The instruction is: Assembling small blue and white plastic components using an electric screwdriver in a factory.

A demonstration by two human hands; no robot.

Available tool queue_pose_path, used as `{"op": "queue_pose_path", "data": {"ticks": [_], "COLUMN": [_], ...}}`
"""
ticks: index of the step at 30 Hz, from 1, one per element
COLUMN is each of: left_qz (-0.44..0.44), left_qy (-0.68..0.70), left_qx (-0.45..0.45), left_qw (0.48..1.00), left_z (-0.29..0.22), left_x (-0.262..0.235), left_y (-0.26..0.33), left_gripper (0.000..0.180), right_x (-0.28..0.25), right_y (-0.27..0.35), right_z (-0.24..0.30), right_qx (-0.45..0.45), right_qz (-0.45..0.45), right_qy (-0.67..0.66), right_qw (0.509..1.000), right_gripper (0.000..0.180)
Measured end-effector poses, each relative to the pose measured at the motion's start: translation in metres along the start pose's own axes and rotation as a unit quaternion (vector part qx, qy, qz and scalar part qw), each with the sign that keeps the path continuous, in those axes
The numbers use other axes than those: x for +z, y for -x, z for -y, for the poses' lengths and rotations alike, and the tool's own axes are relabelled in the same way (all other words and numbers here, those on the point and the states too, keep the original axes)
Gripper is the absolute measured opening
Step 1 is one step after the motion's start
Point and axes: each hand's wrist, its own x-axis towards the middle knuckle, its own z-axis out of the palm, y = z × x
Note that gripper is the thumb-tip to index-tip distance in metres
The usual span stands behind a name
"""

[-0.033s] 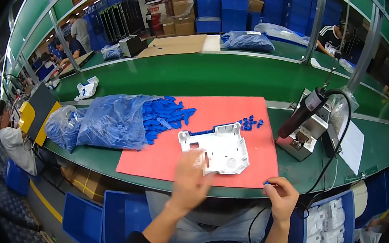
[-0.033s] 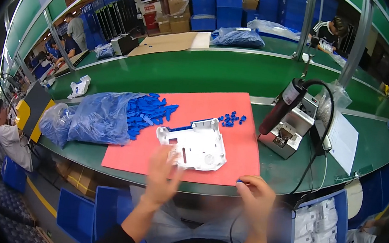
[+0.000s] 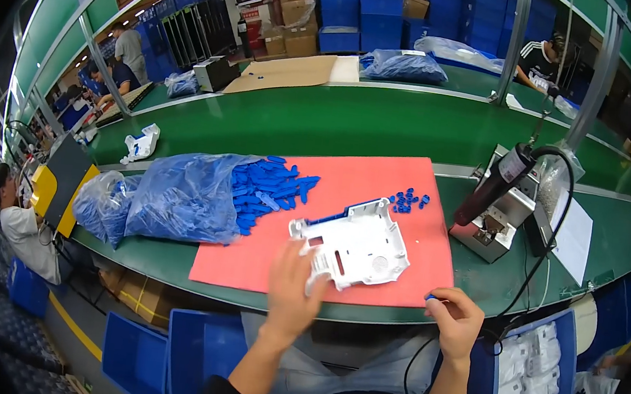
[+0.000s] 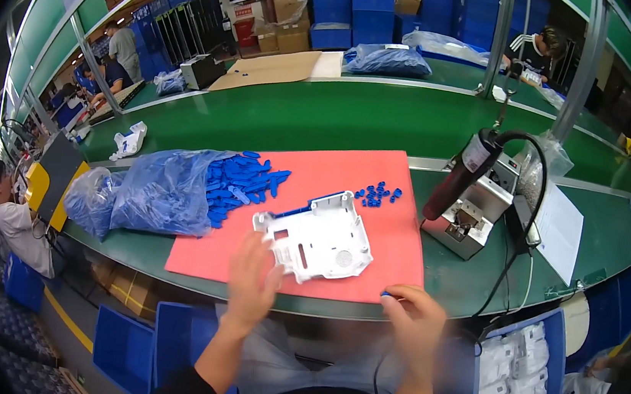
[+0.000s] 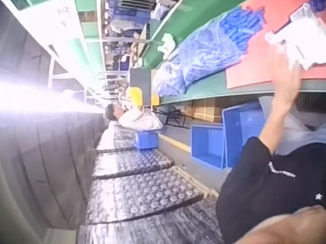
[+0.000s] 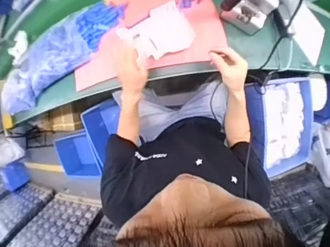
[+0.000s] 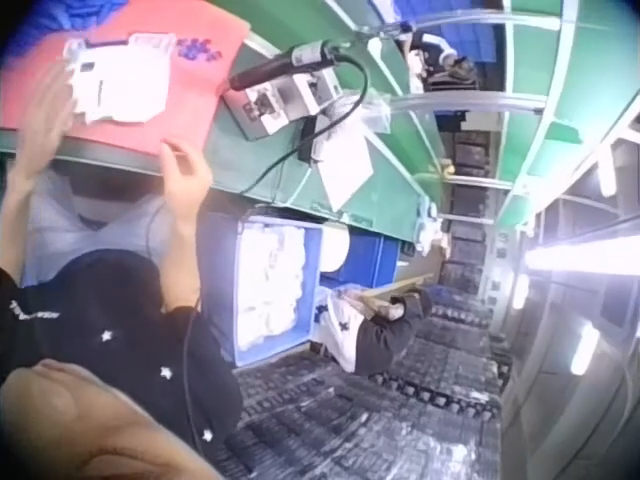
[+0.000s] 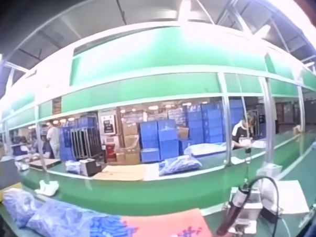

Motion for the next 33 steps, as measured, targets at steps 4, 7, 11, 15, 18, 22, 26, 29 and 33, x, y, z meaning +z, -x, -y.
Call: {"op": "queue_pose_path", "data": {"ticks": [4,7,11,15,18,22,26,29,33], "left_qz": [0.117,0.130,0.215,0.190,0.168,0.059,0.064,0.135,0.115], "left_qy": [0.030,0.117,0.216,0.217,0.311,0.158,-0.139,-0.186,-0.218], "left_qx": [-0.034,-0.046,-0.036,-0.014,-0.075,-0.131,0.054,0.123,0.230], "left_qw": [0.992,0.983,0.952,0.957,0.932,0.977,0.987,0.965,0.941], "left_z": [0.041,0.043,0.059,0.061,0.069,0.097,0.129,0.151,0.160], "left_x": [0.012,0.017,0.020,0.016,0.010,-0.004,0.005,0.023,0.033], "left_y": [0.023,0.013,-0.010,-0.007,-0.012,-0.032,-0.078,-0.090,-0.088], "left_gripper": [0.026,0.021,0.019,0.017,0.015,0.015,0.025,0.025,0.017], "right_x": [0.040,0.078,0.099,0.100,0.104,0.099,0.099,0.097,0.094], "right_y": [-0.024,-0.056,-0.083,-0.078,-0.065,-0.063,-0.058,-0.057,-0.060], "right_z": [0.014,0.012,-0.014,-0.026,-0.020,-0.033,-0.041,-0.044,-0.033], "right_qx": [-0.023,-0.017,-0.107,-0.026,-0.069,-0.097,-0.185,-0.244,-0.204], "right_qz": [0.086,0.219,0.290,0.321,0.246,0.185,0.154,0.148,0.145], "right_qy": [0.133,0.213,0.338,0.386,0.383,0.310,0.351,0.382,0.334], "right_qw": [0.987,0.952,0.889,0.865,0.888,0.928,0.905,0.879,0.908], "right_gripper": [0.012,0.010,0.012,0.011,0.010,0.010,0.010,0.008,0.012]}}
